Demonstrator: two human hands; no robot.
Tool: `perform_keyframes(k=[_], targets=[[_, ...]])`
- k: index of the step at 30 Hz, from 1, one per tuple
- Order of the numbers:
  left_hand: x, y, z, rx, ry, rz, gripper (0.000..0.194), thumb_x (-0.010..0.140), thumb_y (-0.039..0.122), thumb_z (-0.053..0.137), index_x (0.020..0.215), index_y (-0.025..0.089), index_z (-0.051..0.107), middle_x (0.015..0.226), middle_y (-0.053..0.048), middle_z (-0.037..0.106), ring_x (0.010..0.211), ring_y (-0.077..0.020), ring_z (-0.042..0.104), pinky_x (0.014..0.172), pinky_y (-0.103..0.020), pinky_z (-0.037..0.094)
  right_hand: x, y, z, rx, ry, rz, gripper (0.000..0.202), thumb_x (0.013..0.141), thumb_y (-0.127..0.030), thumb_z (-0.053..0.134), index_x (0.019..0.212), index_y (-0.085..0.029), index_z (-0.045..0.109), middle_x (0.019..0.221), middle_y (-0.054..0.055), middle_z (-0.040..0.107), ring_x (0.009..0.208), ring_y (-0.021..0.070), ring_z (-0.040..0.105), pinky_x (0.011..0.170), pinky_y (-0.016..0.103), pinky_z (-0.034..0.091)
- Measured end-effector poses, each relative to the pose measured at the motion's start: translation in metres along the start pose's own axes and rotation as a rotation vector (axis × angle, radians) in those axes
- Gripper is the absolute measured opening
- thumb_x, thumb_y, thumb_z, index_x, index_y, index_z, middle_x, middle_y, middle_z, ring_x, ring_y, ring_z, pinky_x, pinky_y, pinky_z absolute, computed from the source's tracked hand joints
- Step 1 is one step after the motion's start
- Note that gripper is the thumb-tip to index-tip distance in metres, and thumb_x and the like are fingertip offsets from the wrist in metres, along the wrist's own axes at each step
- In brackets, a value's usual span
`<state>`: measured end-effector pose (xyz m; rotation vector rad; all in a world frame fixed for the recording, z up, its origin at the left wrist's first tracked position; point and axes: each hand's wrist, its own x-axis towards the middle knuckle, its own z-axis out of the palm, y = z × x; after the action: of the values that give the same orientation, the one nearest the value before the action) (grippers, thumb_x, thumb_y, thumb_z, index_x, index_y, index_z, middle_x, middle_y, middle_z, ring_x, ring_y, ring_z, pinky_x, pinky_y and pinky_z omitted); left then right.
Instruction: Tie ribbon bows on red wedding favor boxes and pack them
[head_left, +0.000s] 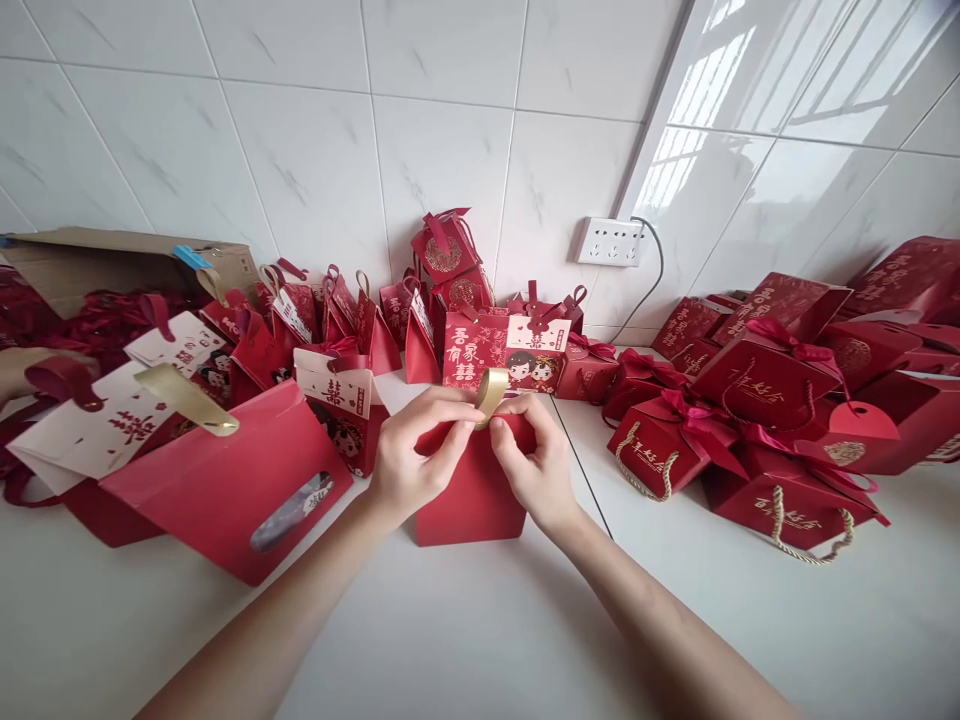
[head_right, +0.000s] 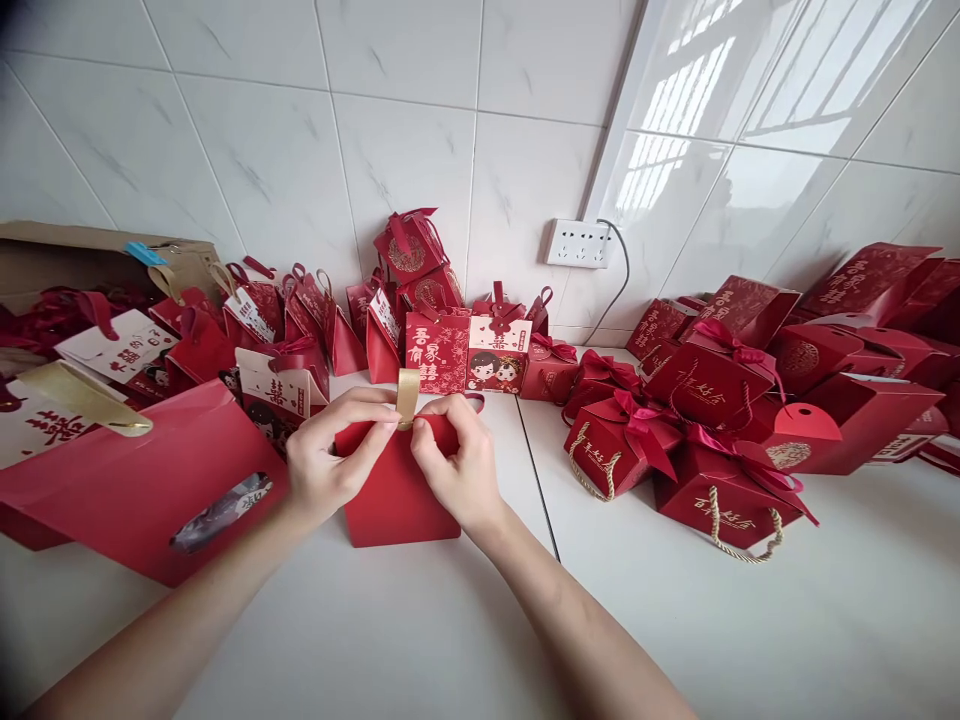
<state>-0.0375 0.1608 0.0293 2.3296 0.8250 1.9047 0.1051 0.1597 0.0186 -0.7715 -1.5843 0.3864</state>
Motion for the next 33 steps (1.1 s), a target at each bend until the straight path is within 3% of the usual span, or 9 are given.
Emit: perform_keyframes(k=[3, 10, 16, 23, 33], targets=[[0.0017, 0.0011, -0.0013, 0.006, -0.034, 0.022, 0.02, 0.084, 0.008, 0.054, 0.087, 0.019, 0.07, 0.088, -0.003, 0.07, 0.081, -0.0128, 0.067, 0.071, -0.023, 0.055, -0.0001, -0.0001, 0.0005, 0.0, 0.017, -0.019, 0.009, 0.083, -0.018, 0.05, 0.075, -0.022, 0.05, 0.071, -0.003, 0.057, 0.067, 0.0126, 0.053, 0.066, 0.026, 0.043], [0.0013, 0.0054, -0.0013, 0.039, -0.014, -0.069, 0.02, 0.081, 0.014, 0.056, 0.09, 0.021, 0.073, 0.09, -0.003, 0.073, 0.082, -0.0151, 0.068, 0.073, -0.026, 0.056, -0.0011, -0.0003, -0.0013, -0.001, -0.001, -0.01, 0.01, 0.083, -0.016, 0.044, 0.076, -0.022, 0.049, 0.073, -0.002, 0.057, 0.068, 0.0133, 0.053, 0.065, 0.027, 0.043], [0.0019, 0.0057, -0.0009, 0.023, -0.007, -0.079, 0.018, 0.08, 0.011, 0.058, 0.088, 0.019, 0.072, 0.088, -0.002, 0.072, 0.082, -0.0134, 0.067, 0.075, -0.023, 0.056, -0.0007, -0.0009, -0.0018, 0.023, -0.015, -0.005, 0.009, 0.084, -0.022, 0.053, 0.076, -0.021, 0.05, 0.073, -0.003, 0.056, 0.068, 0.0125, 0.053, 0.067, 0.026, 0.043], [0.0021, 0.0068, -0.0018, -0.007, -0.032, -0.254, 0.013, 0.077, 0.014, 0.06, 0.085, 0.018, 0.069, 0.084, 0.0, 0.074, 0.077, -0.0147, 0.069, 0.074, -0.024, 0.057, -0.0002, -0.0014, -0.0005, -0.004, 0.0, -0.013, 0.012, 0.084, -0.019, 0.049, 0.073, -0.021, 0.049, 0.07, -0.003, 0.055, 0.065, 0.0123, 0.051, 0.064, 0.026, 0.041], [0.0024, 0.0088, -0.0014, 0.001, -0.018, -0.282, 0.013, 0.077, 0.016, 0.06, 0.085, 0.02, 0.07, 0.084, 0.0, 0.075, 0.078, -0.0158, 0.07, 0.075, -0.025, 0.058, -0.0002, -0.0006, -0.0015, -0.001, -0.006, -0.013, 0.009, 0.082, -0.021, 0.052, 0.074, -0.022, 0.048, 0.07, -0.003, 0.055, 0.065, 0.0129, 0.052, 0.065, 0.027, 0.043]])
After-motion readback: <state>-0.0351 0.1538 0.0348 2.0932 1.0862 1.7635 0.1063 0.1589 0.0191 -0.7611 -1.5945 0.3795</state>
